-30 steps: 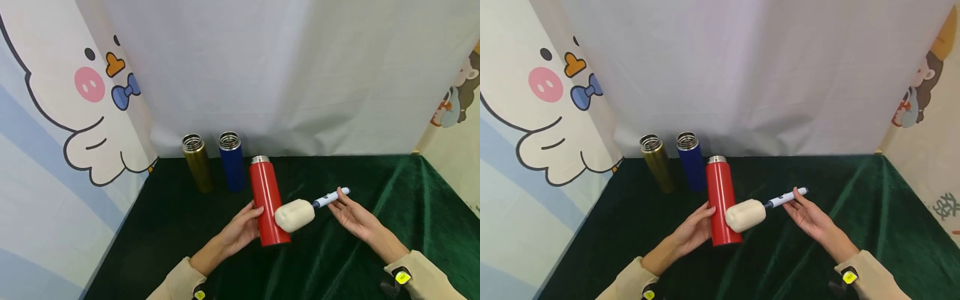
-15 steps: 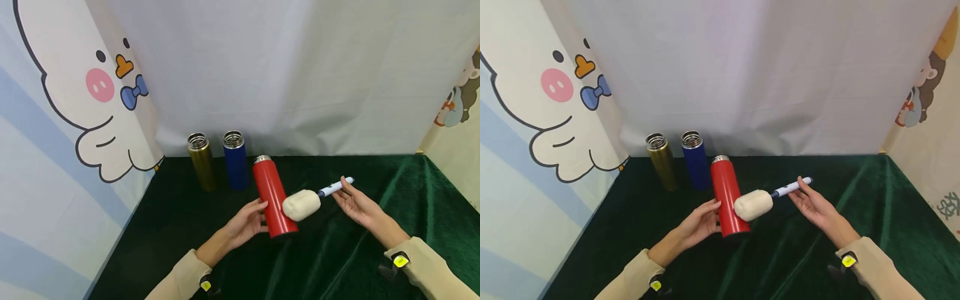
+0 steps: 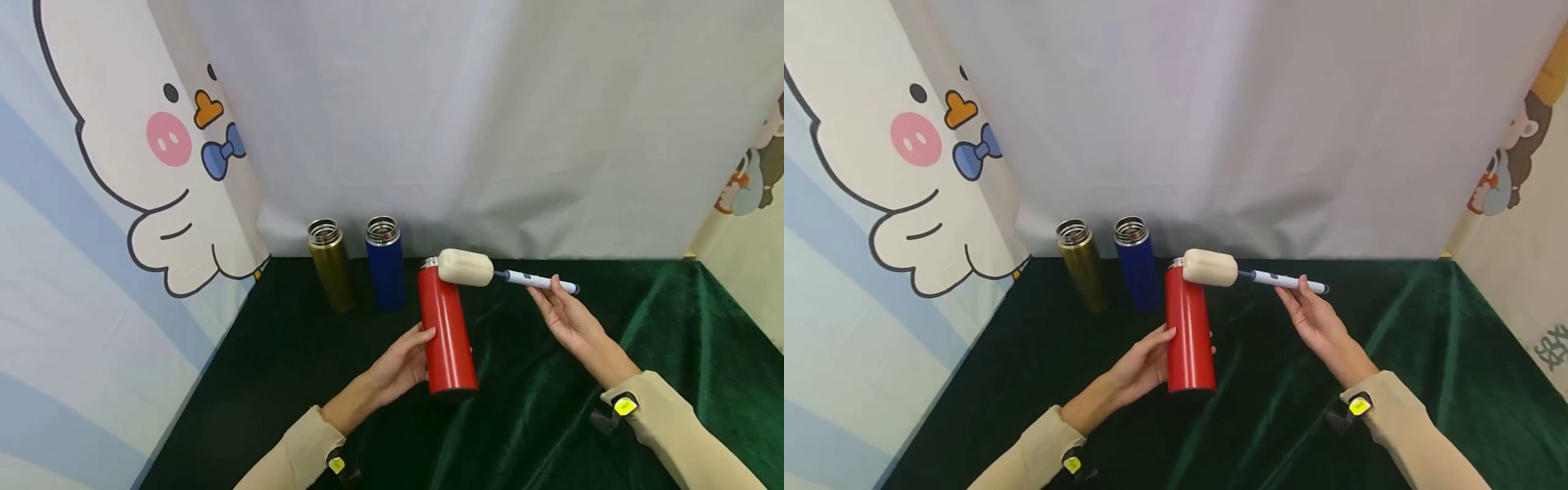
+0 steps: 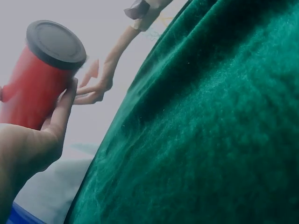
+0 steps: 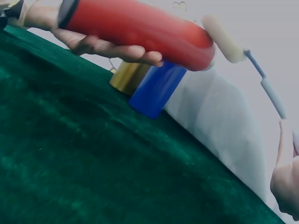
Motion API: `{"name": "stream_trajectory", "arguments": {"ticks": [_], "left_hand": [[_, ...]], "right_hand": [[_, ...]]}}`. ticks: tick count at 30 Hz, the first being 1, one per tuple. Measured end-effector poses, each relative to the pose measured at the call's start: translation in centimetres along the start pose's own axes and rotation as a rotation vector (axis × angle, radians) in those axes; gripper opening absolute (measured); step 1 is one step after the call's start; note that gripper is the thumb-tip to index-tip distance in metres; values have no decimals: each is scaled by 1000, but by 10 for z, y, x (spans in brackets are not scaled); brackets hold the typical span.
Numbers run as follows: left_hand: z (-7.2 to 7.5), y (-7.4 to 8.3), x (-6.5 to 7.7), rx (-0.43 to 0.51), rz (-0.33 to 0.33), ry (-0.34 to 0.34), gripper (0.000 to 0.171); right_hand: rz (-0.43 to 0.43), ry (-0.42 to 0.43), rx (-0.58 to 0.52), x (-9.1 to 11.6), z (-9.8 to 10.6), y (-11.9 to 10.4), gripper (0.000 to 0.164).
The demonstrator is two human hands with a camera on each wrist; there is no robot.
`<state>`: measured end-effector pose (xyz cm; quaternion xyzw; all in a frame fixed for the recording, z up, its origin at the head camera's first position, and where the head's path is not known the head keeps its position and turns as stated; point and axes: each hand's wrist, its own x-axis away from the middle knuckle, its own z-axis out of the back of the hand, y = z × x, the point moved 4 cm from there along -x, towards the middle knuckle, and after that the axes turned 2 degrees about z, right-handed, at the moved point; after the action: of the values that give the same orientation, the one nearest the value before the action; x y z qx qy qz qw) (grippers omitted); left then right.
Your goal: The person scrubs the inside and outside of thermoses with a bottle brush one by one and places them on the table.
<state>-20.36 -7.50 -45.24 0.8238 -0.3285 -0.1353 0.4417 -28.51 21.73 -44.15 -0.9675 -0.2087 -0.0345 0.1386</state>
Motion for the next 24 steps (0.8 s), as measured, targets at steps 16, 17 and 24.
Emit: {"name": "stream_trajectory", "arguments": {"ticks": [16,17,24], "left_hand": [[3,5,0,10,-56,85,45],[3,4,0,12,-53,90,45],[-1,1,-1,19,-29,77,51]], "right_hand": [[-159,-92,342,22,16,12,22],[-159,-90,354,22,17,12,21],[-140,-11,250,12,15,7,17]]}}
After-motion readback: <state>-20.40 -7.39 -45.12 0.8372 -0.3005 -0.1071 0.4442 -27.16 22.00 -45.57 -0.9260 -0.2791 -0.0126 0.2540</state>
